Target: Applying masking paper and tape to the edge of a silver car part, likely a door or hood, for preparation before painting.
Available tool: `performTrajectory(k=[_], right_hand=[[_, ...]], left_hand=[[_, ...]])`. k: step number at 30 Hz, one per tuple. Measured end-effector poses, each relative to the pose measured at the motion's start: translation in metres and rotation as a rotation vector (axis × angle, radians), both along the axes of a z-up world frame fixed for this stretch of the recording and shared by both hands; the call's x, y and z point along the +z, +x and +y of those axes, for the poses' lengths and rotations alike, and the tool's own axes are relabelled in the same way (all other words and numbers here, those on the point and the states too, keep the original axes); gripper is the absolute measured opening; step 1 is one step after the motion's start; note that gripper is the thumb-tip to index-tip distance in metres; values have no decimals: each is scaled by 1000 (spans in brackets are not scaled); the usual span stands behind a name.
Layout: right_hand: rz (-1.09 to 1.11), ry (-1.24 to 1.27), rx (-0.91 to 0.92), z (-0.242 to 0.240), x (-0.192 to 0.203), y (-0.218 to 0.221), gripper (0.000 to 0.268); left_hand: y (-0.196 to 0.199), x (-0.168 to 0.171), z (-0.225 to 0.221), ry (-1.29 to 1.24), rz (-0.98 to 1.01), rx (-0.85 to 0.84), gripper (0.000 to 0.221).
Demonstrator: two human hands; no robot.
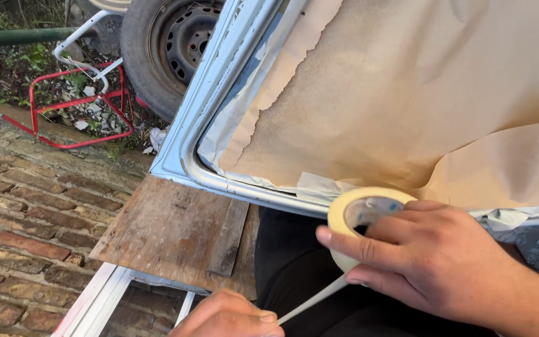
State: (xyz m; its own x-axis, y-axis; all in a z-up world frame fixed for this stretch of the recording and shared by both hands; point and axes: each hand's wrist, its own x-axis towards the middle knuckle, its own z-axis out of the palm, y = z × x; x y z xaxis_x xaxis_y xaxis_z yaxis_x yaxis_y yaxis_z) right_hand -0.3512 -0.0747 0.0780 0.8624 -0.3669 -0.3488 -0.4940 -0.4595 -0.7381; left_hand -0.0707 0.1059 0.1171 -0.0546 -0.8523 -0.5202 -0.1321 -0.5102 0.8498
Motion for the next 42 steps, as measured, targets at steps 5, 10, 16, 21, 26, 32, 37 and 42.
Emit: performTrajectory(k=[5, 10, 16, 21, 26, 32, 37, 42], right_hand=[[-55, 260, -1, 2, 10, -9, 34], [-368, -85, 26, 10, 27, 3, 21], [555, -111, 280, 92, -86, -297, 151], [67, 374, -866, -56, -60, -118, 61], [-65, -437, -396, -77, -90, -118, 54], [177, -828, -263, -61, -94, -91, 61], [34, -632, -375, -26, -58, -18, 30], [96, 665, -811, 3, -58, 55, 47]], left_hand=[[14, -21, 21, 42, -107, -1, 9], [12, -24, 11, 143, 22, 283, 11], [120, -75, 78, 239, -534, 600, 15], [138, -54, 68, 201, -416, 557, 37], [78, -49, -7, 238, -245, 649, 44], [49, -76, -65, 143, -122, 427, 42], [24, -94, -97, 129, -166, 236, 30], [9, -110, -112, 188, -134, 140, 27]])
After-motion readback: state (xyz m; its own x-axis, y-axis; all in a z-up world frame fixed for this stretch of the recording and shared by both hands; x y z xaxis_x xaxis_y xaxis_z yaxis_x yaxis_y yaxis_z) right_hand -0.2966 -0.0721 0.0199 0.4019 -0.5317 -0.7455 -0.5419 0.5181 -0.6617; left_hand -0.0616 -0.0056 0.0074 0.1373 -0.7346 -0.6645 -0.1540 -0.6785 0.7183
